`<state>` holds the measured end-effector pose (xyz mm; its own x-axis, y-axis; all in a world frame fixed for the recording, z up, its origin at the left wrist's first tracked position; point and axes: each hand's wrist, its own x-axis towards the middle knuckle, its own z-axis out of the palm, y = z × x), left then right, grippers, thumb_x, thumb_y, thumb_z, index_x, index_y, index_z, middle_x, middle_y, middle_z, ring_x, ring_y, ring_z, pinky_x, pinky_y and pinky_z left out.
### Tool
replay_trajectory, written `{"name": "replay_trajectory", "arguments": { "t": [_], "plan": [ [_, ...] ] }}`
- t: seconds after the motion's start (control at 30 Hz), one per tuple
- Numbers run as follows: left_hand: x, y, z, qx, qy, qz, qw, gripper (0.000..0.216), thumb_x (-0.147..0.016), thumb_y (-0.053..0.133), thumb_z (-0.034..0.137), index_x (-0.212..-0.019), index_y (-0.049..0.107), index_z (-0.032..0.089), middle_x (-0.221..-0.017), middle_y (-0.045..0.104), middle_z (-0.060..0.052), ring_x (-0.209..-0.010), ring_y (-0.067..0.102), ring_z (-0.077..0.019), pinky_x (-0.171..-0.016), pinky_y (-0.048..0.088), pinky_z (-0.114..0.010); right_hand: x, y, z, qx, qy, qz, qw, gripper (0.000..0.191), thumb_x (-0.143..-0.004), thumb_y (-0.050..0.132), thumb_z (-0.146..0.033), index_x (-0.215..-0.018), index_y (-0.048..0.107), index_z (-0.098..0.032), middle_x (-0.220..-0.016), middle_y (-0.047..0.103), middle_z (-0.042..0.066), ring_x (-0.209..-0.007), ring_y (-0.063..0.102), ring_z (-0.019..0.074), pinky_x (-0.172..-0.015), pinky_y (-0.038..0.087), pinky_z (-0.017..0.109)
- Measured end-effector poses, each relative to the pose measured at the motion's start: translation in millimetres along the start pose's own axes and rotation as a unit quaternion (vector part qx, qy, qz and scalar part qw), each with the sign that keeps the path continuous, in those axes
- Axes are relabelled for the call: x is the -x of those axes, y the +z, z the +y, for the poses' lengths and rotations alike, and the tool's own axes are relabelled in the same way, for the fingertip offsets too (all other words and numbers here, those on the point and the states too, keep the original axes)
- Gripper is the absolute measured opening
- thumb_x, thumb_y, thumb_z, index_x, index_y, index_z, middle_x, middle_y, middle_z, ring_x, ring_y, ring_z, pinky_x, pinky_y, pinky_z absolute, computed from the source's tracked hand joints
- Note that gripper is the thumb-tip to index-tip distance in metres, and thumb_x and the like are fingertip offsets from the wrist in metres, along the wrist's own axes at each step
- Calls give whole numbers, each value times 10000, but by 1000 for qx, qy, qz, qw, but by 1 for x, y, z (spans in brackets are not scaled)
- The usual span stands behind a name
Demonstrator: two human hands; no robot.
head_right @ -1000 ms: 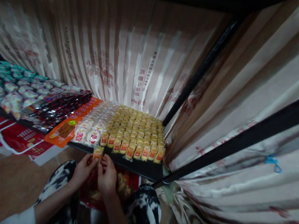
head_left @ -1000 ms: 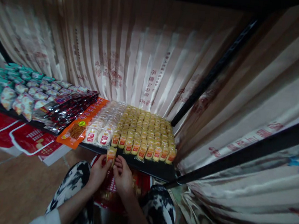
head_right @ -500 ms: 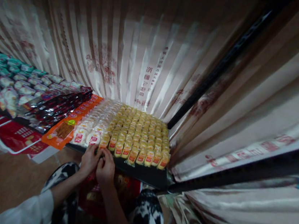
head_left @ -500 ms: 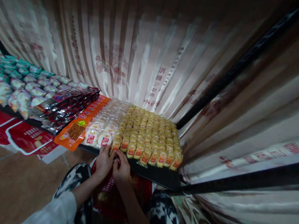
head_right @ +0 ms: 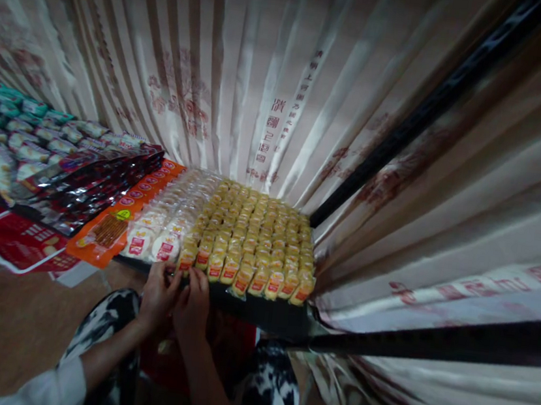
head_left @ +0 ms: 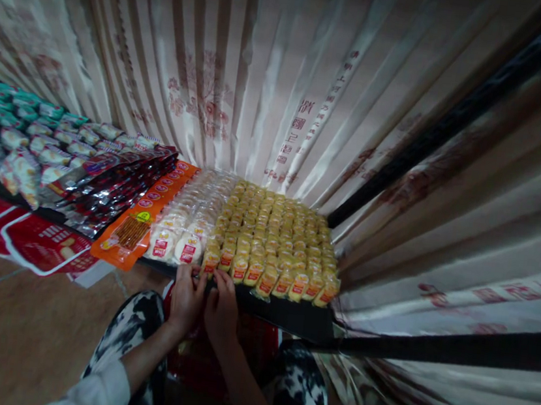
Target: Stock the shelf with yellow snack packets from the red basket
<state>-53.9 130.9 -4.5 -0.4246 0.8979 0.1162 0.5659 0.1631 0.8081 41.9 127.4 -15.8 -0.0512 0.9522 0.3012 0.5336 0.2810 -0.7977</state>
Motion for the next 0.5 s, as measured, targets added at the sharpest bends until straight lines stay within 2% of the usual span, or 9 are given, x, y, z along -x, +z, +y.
{"name": "replay_trajectory", "arguments": {
  "t": [0.07, 0.2, 0.33, 0.4, 0.5],
  "plan": [
    [-2, 2, 0, -3, 15, -11, 1000, 153, -839, 416, 308, -838, 520, 197, -856, 533, -48, -771, 562, -178, -726, 464, -296, -2, 0, 2, -8, -5, -13, 1000, 415, -839, 333, -185, -1195, 542, -141, -1203, 540, 144, -1140, 491, 205, -997, 387, 389],
    [-4, 3, 4, 2, 30, -20, 999, 154, -839, 414, 293, -823, 533, 196, -834, 542, -46, -767, 556, -173, -714, 450, -282, -5, -3, 0, -22, -5, -6, 1000, 409, -836, 339, -165, -1192, 540, -180, -1181, 542, 116, -1111, 504, 184, -977, 404, 363],
    [19, 2, 2, 7, 29, -29, 999, 167, -841, 414, 310, -776, 524, 204, -777, 538, -34, -738, 541, -170, -692, 442, -269, 14, -11, -2, -36, -18, -1, 999, 327, -845, 353, -180, -1077, 583, -197, -1052, 592, 96, -1010, 551, 172, -905, 451, 337],
    [39, 4, -7, 23, 13, -58, 998, 163, -841, 407, 298, -777, 522, 202, -774, 552, -36, -746, 548, -170, -698, 445, -265, 33, -13, 5, -38, -5, -25, 999, 295, -837, 367, -181, -1023, 595, -201, -999, 610, 86, -961, 572, 166, -872, 465, 317],
    [64, 15, -31, 10, -53, -153, 987, 166, -831, 400, 242, -848, 551, 176, -841, 608, -66, -818, 583, -185, -757, 450, -282, 65, -10, 28, -4, 86, -68, 994, 302, -824, 371, -173, -1012, 605, -201, -1013, 633, 91, -980, 584, 188, -897, 449, 349]
  ]
}}
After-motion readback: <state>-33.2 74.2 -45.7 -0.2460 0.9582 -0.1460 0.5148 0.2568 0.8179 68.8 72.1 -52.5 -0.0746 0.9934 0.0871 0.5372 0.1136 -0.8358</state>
